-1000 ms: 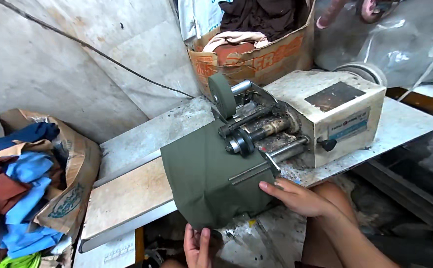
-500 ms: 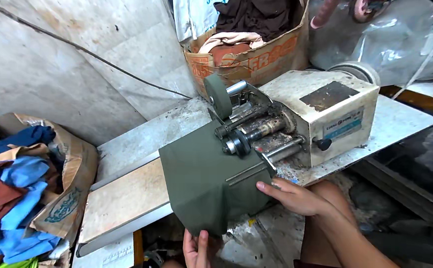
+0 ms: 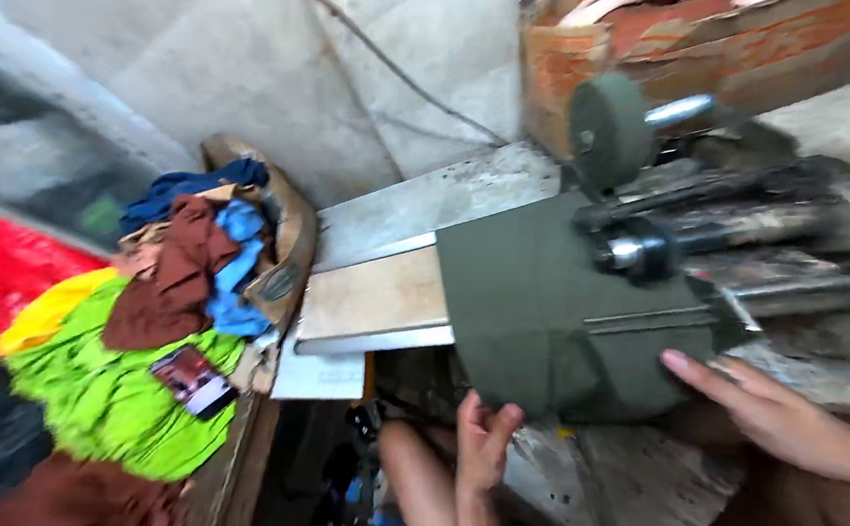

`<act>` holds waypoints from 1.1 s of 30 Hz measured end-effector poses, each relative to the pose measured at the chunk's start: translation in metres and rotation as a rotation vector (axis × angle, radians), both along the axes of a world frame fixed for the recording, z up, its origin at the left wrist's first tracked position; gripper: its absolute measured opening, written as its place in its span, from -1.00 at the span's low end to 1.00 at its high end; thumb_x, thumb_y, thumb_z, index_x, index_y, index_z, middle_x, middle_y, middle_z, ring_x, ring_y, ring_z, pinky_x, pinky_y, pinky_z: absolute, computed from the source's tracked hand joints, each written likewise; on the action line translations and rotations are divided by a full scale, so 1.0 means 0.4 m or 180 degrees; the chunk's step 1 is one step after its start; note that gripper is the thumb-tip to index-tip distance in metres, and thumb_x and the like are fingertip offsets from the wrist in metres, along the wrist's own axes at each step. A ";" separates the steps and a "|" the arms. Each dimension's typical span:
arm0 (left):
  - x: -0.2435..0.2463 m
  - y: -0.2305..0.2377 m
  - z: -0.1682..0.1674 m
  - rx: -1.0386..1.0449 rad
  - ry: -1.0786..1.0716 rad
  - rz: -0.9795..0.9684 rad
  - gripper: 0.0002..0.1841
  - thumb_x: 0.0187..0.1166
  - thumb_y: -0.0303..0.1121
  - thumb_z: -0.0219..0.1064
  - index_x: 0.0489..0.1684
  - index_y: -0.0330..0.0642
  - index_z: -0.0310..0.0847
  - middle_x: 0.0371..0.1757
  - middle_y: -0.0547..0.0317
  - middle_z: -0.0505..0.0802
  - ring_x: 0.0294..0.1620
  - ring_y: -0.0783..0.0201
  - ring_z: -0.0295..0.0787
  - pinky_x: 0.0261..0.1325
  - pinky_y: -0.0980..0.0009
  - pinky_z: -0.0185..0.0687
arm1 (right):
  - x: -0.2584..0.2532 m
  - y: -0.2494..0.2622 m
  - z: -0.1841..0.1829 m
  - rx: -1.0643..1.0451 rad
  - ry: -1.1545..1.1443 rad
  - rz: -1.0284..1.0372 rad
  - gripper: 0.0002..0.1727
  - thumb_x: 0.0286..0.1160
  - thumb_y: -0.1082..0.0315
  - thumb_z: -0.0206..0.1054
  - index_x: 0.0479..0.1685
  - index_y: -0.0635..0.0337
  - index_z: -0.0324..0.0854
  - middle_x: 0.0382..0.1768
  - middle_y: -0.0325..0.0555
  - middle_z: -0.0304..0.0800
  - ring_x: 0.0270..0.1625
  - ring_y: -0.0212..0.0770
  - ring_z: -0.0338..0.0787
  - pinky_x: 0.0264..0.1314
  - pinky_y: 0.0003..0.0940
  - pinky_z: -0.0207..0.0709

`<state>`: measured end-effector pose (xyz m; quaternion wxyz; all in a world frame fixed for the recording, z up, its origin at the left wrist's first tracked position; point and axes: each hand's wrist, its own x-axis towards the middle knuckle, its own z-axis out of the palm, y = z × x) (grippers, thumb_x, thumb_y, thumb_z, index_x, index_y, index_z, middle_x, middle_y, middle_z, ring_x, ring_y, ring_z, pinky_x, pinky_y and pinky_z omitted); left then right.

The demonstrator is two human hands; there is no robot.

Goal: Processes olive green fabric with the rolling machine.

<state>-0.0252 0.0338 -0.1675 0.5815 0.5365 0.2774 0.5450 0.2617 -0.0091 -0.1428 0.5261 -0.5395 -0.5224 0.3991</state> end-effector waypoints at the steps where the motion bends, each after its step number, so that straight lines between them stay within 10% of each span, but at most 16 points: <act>1: -0.001 0.003 -0.001 0.0004 -0.0080 -0.0021 -0.64 0.62 -0.21 0.42 0.29 -0.13 0.66 0.08 0.26 0.91 0.06 0.46 0.85 0.19 0.41 0.78 | -0.002 -0.004 0.004 -0.0061 0.0073 -0.0002 -0.61 0.77 -0.08 0.11 0.16 -0.05 0.67 0.00 -0.64 0.84 0.14 -0.77 0.72 0.37 -0.60 0.59; 6: 0.007 0.007 0.008 -0.0020 0.0105 -0.0176 -0.56 0.60 -0.29 0.42 0.34 -0.37 0.53 0.13 0.17 0.86 0.13 0.45 0.81 0.30 0.37 0.73 | 0.000 -0.010 0.051 -0.0453 0.0086 0.0015 -0.63 0.79 0.20 0.07 0.29 0.31 0.48 0.04 -0.59 0.76 0.16 -0.87 0.65 0.41 -0.68 0.53; 33: 0.007 0.007 0.006 0.0097 0.0160 -0.0233 -0.61 0.62 -0.27 0.42 0.30 -0.30 0.60 0.13 0.20 0.88 0.13 0.45 0.81 0.29 0.38 0.74 | 0.002 0.003 -0.005 0.0204 0.0189 0.0124 -0.69 0.80 -0.02 0.08 0.19 -0.19 0.67 0.06 -0.69 0.84 0.19 -0.73 0.73 0.41 -0.58 0.58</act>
